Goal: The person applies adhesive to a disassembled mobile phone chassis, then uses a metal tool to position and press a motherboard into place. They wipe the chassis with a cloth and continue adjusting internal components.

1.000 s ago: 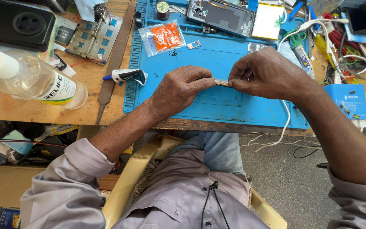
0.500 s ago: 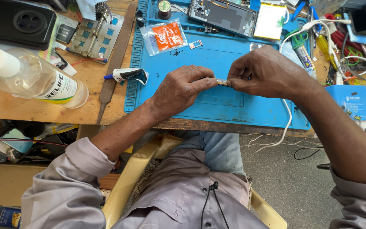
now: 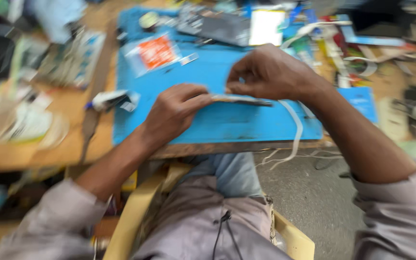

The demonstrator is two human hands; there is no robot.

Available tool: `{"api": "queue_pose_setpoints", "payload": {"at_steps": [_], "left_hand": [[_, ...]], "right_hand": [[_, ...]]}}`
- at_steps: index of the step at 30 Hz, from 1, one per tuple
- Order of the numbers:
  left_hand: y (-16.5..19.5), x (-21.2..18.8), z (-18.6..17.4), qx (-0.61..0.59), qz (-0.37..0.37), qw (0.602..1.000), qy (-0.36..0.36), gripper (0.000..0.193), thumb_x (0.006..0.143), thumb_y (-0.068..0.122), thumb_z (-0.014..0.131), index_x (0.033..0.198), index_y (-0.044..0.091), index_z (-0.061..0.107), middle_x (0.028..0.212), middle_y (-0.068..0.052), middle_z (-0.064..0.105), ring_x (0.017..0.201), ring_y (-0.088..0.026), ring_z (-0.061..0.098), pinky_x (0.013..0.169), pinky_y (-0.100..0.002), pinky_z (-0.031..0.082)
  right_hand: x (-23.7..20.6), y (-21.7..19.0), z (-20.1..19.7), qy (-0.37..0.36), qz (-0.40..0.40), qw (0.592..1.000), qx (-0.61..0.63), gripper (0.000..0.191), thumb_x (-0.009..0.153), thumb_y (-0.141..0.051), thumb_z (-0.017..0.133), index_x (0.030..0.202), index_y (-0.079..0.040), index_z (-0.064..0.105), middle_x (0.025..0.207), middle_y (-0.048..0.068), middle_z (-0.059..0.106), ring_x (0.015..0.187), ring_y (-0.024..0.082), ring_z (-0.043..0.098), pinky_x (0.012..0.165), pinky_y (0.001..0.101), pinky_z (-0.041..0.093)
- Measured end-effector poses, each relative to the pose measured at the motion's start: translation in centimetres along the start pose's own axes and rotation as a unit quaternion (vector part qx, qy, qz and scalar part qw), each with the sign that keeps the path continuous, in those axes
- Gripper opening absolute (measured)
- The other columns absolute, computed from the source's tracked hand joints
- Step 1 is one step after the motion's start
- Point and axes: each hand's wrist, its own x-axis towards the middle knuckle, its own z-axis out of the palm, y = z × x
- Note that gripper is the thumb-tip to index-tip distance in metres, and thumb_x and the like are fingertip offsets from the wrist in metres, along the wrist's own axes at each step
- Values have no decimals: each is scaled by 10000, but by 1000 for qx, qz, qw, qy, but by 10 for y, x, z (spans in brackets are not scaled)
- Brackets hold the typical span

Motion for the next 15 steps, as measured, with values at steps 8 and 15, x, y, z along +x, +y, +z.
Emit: {"api": "queue_pose_setpoints", "payload": {"at_steps": [8, 15], "left_hand": [[9, 10, -6, -33, -55, 998, -14, 233, 903, -50, 706, 1103, 66, 725, 1102, -110, 721, 993, -297, 716, 848, -403, 595], [16, 17, -9, -51, -82, 995, -34, 162, 916, 0, 721, 1068, 56, 716, 1079, -106, 720, 959, -292, 726, 796, -394, 594]], "right_hand": [[-95, 66, -26, 275, 143, 951, -11, 188, 1006, -208, 843, 941, -40, 790, 767, 101, 746, 633, 131, 657, 574, 321, 474], [-146, 82, 36, 211, 278, 935, -60, 200, 890, -222, 752, 1005, -62, 783, 843, 143, 761, 730, 267, 740, 683, 393, 565]]}}
